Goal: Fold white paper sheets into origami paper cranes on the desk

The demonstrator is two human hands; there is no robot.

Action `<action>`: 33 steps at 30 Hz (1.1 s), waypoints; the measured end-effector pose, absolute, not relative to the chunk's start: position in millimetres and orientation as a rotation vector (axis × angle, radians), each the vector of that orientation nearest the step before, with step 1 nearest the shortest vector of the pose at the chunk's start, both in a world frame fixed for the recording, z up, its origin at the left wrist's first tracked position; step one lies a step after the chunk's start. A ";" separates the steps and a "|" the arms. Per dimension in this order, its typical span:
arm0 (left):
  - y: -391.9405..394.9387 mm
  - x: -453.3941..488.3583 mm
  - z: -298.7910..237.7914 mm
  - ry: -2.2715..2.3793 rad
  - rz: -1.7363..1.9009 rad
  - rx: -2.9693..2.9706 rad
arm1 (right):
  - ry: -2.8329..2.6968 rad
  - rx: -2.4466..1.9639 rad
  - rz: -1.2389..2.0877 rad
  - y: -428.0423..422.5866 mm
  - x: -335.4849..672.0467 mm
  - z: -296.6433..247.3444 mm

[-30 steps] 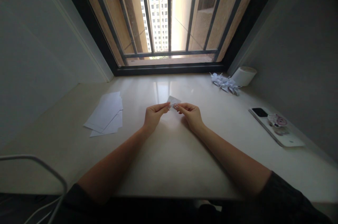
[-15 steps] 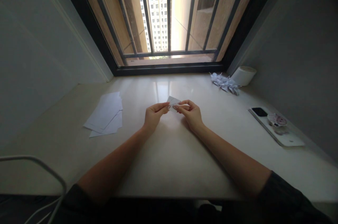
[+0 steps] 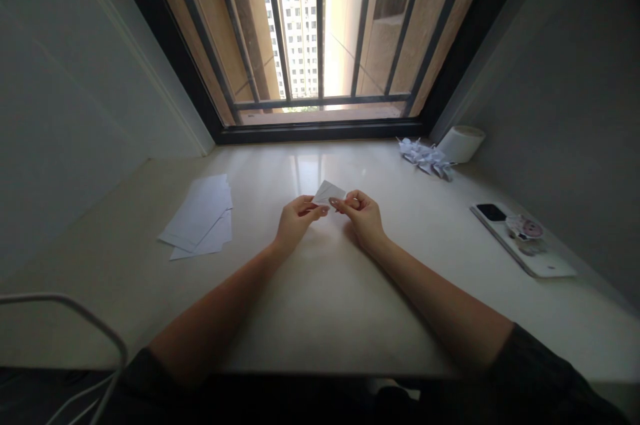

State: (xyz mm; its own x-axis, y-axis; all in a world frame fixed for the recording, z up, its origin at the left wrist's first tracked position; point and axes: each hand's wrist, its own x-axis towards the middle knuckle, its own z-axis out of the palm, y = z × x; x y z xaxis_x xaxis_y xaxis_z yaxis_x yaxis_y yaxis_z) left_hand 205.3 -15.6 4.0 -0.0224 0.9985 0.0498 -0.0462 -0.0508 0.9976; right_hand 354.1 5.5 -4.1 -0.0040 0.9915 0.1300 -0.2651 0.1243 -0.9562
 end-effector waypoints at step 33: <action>-16.1 202.4 6.4 1.161 1.102 1.254 | -0.999 -0.927 1.245 10.5 356.9 -9.9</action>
State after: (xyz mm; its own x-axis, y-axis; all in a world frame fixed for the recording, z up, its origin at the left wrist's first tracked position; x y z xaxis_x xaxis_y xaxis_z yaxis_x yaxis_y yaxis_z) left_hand 202.4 -16.1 6.4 0.1040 0.9942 -0.0279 0.0240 0.0255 0.9994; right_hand 356.9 10.5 -9.9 0.0495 0.9947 0.0900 -0.3034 0.1008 -0.9475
